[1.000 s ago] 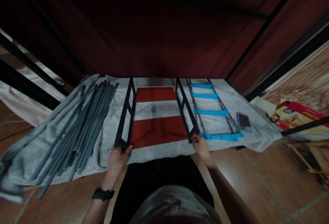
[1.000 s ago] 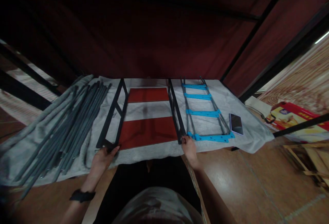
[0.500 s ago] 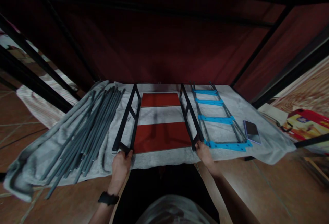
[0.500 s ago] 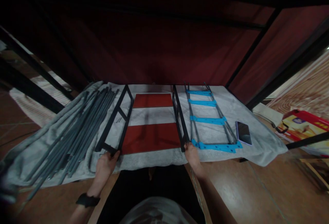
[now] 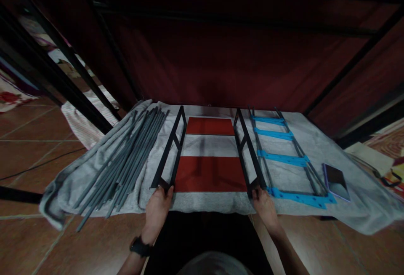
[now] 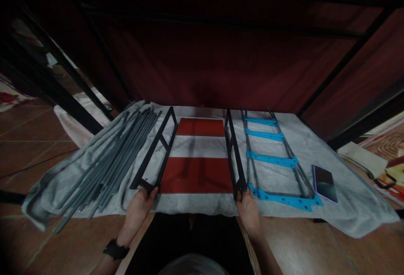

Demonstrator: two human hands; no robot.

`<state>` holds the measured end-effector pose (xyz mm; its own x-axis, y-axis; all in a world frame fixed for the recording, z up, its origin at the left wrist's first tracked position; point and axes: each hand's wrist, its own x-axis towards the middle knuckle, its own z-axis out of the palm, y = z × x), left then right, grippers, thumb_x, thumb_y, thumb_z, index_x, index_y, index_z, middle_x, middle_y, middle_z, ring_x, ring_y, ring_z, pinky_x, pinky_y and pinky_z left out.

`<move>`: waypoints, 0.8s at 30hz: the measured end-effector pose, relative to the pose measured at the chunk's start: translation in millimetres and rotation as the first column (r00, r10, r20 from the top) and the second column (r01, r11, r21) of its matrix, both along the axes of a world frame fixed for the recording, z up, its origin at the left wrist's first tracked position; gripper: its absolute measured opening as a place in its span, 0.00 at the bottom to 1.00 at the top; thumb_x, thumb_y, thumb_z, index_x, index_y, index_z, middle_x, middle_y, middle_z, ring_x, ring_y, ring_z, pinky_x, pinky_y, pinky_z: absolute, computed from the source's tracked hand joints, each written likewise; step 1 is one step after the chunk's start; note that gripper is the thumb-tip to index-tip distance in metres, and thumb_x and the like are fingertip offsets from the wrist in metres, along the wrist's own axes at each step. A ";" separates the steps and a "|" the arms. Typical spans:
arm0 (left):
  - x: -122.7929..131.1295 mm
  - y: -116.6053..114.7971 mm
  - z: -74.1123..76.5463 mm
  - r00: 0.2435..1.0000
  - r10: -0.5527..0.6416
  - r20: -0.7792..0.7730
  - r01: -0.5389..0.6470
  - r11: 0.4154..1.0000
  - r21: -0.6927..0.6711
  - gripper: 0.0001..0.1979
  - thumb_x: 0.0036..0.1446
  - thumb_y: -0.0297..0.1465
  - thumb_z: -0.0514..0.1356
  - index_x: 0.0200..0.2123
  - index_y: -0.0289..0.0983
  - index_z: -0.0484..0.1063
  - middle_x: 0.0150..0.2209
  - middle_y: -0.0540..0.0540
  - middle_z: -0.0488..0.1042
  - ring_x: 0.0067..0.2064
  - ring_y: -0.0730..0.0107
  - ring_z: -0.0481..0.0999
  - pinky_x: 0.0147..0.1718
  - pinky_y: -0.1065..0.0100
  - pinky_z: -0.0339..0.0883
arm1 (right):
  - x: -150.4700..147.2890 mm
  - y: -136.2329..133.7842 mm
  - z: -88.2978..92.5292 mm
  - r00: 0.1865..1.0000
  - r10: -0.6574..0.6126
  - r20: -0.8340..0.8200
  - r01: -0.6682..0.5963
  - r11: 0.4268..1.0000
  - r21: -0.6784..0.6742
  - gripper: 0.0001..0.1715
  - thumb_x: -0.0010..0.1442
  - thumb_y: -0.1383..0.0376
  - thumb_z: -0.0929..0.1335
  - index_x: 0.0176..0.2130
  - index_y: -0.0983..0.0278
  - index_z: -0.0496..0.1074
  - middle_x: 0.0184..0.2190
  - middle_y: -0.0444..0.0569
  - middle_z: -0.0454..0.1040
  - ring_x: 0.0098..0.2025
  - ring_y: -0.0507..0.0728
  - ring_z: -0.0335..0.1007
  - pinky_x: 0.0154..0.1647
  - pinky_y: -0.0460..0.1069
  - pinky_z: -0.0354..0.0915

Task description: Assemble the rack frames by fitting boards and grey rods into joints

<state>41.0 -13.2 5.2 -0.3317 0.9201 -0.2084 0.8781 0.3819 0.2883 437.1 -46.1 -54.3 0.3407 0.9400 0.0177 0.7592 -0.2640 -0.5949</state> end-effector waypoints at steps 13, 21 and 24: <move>3.1 0.0 16.3 0.862 -0.112 0.495 -0.179 0.846 0.502 0.24 0.59 0.47 0.57 0.49 0.35 0.73 0.48 0.37 0.78 0.51 0.53 0.78 0.54 0.56 0.71 | -123.5 86.4 67.3 0.866 0.457 -0.204 -0.433 0.888 0.154 0.19 0.68 0.62 0.61 0.52 0.62 0.75 0.52 0.55 0.76 0.56 0.61 0.70 0.60 0.55 0.63; 8.1 -10.5 26.0 0.673 -0.170 0.720 -0.293 0.832 0.471 0.37 0.60 0.47 0.60 0.68 0.38 0.58 0.62 0.36 0.70 0.64 0.55 0.69 0.66 0.53 0.60 | -171.6 172.2 52.4 0.826 0.514 0.232 -0.455 0.850 -0.264 0.21 0.72 0.61 0.59 0.52 0.66 0.75 0.56 0.61 0.72 0.57 0.63 0.69 0.60 0.57 0.59; 10.9 -12.1 29.8 0.684 -0.204 0.700 -0.276 0.816 0.508 0.33 0.64 0.48 0.56 0.67 0.38 0.60 0.62 0.37 0.70 0.65 0.56 0.68 0.67 0.53 0.57 | -168.9 180.5 55.1 0.798 0.553 0.239 -0.475 0.822 -0.316 0.24 0.73 0.58 0.58 0.51 0.67 0.76 0.56 0.62 0.73 0.57 0.63 0.70 0.58 0.55 0.61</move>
